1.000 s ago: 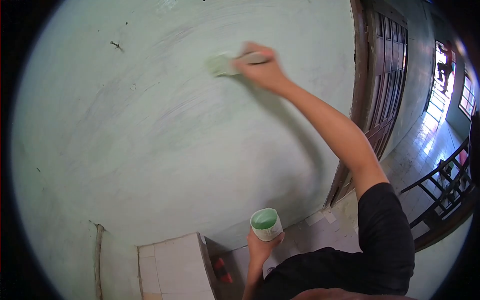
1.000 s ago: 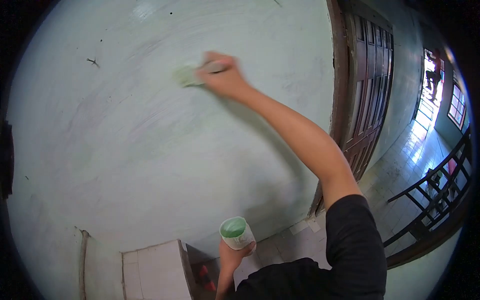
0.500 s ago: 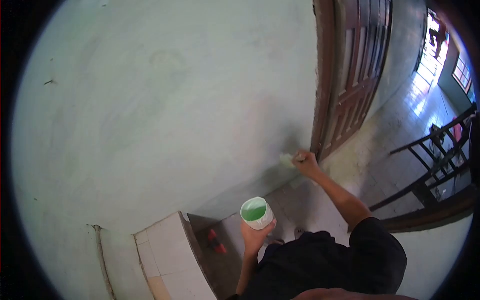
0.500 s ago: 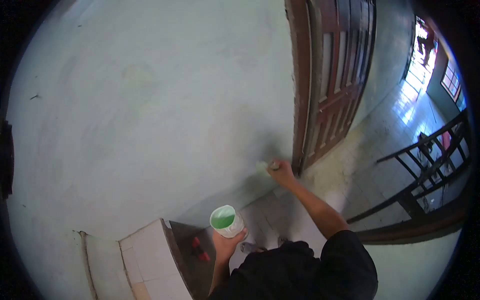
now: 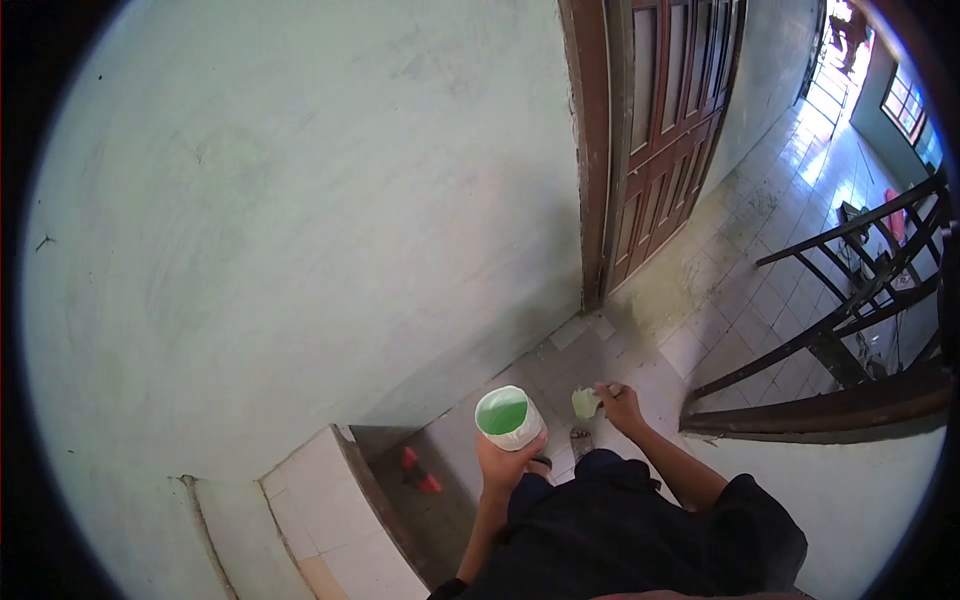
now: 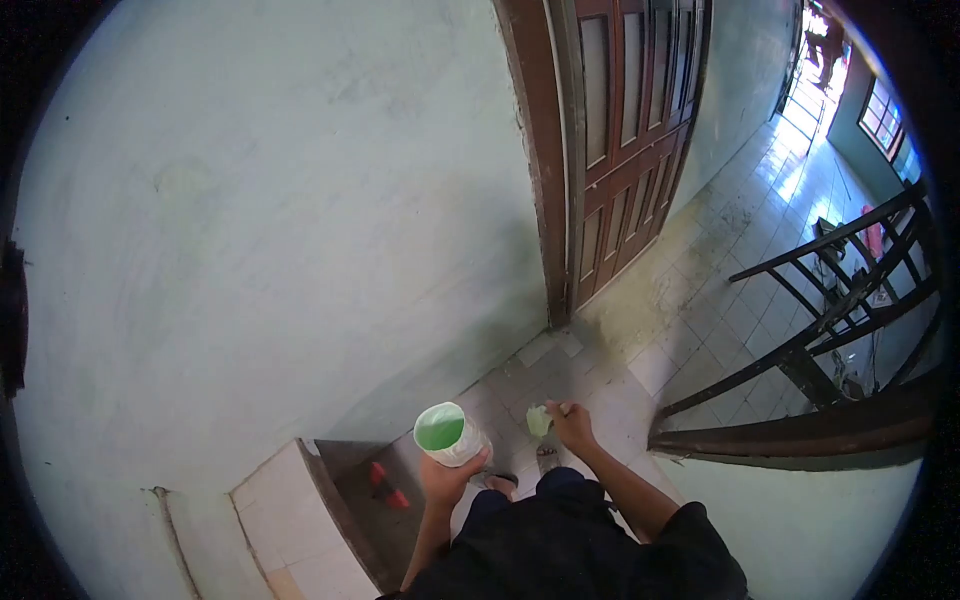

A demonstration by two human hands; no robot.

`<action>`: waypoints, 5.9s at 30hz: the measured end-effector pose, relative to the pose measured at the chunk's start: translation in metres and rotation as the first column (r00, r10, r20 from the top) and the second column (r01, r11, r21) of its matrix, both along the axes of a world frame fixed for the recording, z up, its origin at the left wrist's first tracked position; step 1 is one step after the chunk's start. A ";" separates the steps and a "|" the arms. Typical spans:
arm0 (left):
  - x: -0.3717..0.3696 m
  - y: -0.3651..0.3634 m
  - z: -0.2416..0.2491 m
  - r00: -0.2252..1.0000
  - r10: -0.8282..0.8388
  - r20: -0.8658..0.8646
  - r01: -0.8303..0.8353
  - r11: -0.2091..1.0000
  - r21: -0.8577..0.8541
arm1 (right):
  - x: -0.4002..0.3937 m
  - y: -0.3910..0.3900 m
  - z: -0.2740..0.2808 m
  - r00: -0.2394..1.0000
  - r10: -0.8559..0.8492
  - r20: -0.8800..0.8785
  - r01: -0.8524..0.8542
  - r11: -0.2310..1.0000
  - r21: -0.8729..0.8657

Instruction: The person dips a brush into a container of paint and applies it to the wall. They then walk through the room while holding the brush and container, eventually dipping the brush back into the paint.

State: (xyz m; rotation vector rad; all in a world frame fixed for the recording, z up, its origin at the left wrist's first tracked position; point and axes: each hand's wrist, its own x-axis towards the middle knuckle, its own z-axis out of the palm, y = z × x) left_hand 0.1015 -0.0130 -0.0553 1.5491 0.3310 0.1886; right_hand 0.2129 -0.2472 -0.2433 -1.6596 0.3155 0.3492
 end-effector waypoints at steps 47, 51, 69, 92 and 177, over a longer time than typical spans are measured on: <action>-0.465 0.252 -0.199 -0.051 0.978 0.200 -0.864 -0.143 0.482 | -0.266 0.295 0.180 -0.271 0.697 0.663 -0.799 0.222 -0.560; -0.465 0.269 -0.218 -0.047 0.980 0.193 -0.869 -0.135 0.476 | -0.264 0.292 0.178 -0.181 0.752 0.634 -0.813 0.249 -0.527; -0.330 0.178 0.002 0.312 0.934 0.173 -0.942 0.328 -0.074 | -0.207 0.283 0.177 -0.025 0.722 0.692 -0.664 0.505 -0.551; -0.294 0.061 0.319 0.037 0.067 0.997 -0.270 0.961 -0.055 | -0.187 0.215 0.175 0.107 0.670 0.735 -0.552 0.655 -0.516; -0.120 0.153 0.014 0.974 0.174 0.143 -0.220 0.867 0.447 | -0.093 0.228 0.336 -0.018 0.768 0.641 -0.726 0.431 -0.536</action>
